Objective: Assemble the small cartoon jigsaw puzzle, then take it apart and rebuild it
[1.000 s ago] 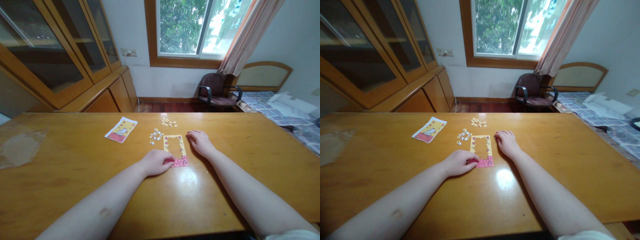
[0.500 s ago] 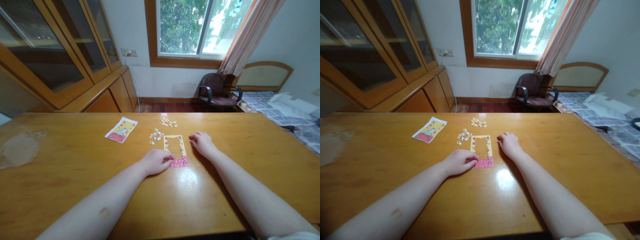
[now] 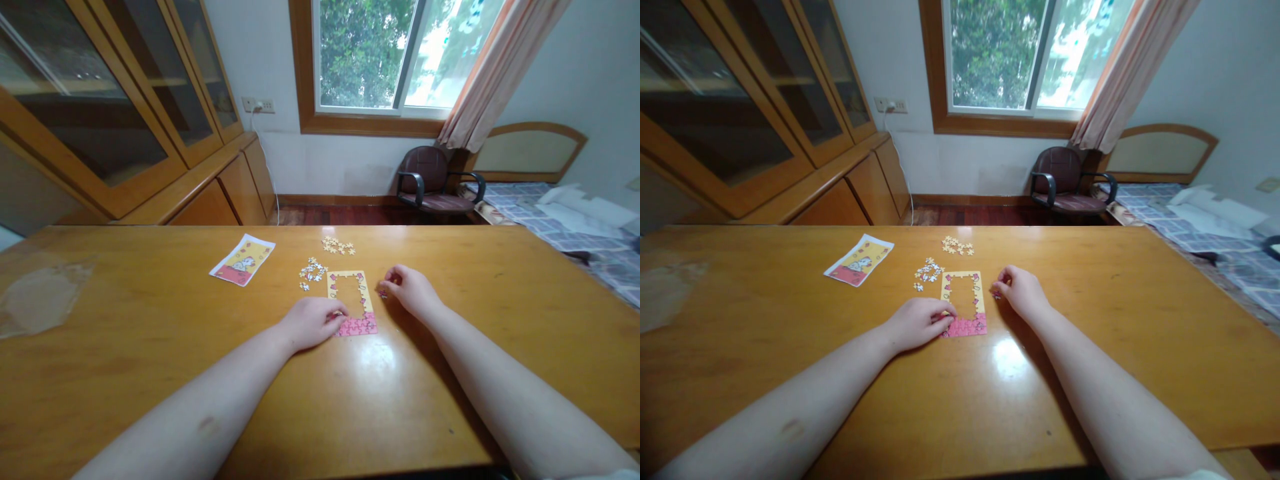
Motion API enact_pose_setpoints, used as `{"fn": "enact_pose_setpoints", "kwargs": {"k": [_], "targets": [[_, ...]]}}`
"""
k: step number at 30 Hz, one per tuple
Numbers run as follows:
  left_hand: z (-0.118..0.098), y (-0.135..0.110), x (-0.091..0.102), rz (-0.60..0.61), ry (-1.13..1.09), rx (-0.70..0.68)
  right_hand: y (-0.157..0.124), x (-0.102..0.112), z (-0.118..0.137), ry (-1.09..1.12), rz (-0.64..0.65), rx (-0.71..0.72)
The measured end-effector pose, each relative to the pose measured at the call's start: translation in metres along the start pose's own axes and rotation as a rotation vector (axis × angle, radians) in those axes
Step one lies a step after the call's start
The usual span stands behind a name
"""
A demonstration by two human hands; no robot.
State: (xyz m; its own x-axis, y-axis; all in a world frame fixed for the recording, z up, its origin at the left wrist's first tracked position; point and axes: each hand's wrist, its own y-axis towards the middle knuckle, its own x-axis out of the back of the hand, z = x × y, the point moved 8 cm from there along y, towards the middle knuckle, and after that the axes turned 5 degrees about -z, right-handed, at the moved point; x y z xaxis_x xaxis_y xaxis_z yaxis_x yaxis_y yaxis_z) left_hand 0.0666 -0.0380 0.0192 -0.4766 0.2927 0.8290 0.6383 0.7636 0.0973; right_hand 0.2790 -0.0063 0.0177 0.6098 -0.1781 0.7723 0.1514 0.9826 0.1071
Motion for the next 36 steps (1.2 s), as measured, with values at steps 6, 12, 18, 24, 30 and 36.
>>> {"fn": "enact_pose_setpoints", "kwargs": {"k": [6,12,18,24,30,36], "targets": [[-0.001,-0.002,0.01,-0.113,-0.002,0.042,-0.032,-0.029,0.032,0.723,0.14,-0.128],[-0.001,-0.002,0.013,-0.138,-0.082,0.048,-0.055,-0.052,0.054,1.002,0.283,-0.213],[0.007,-0.001,0.014,-0.166,-0.117,0.112,-0.057,-0.064,0.053,1.036,0.336,-0.205],[0.01,0.001,0.009,-0.142,-0.201,0.125,-0.055,-0.034,0.065,0.509,0.105,0.28],[0.015,0.002,0.002,-0.109,-0.274,0.153,-0.075,-0.019,0.091,0.086,-0.038,0.805],[0.013,0.001,0.005,-0.079,-0.103,0.147,-0.072,-0.027,0.088,-0.043,0.068,0.861]]}}
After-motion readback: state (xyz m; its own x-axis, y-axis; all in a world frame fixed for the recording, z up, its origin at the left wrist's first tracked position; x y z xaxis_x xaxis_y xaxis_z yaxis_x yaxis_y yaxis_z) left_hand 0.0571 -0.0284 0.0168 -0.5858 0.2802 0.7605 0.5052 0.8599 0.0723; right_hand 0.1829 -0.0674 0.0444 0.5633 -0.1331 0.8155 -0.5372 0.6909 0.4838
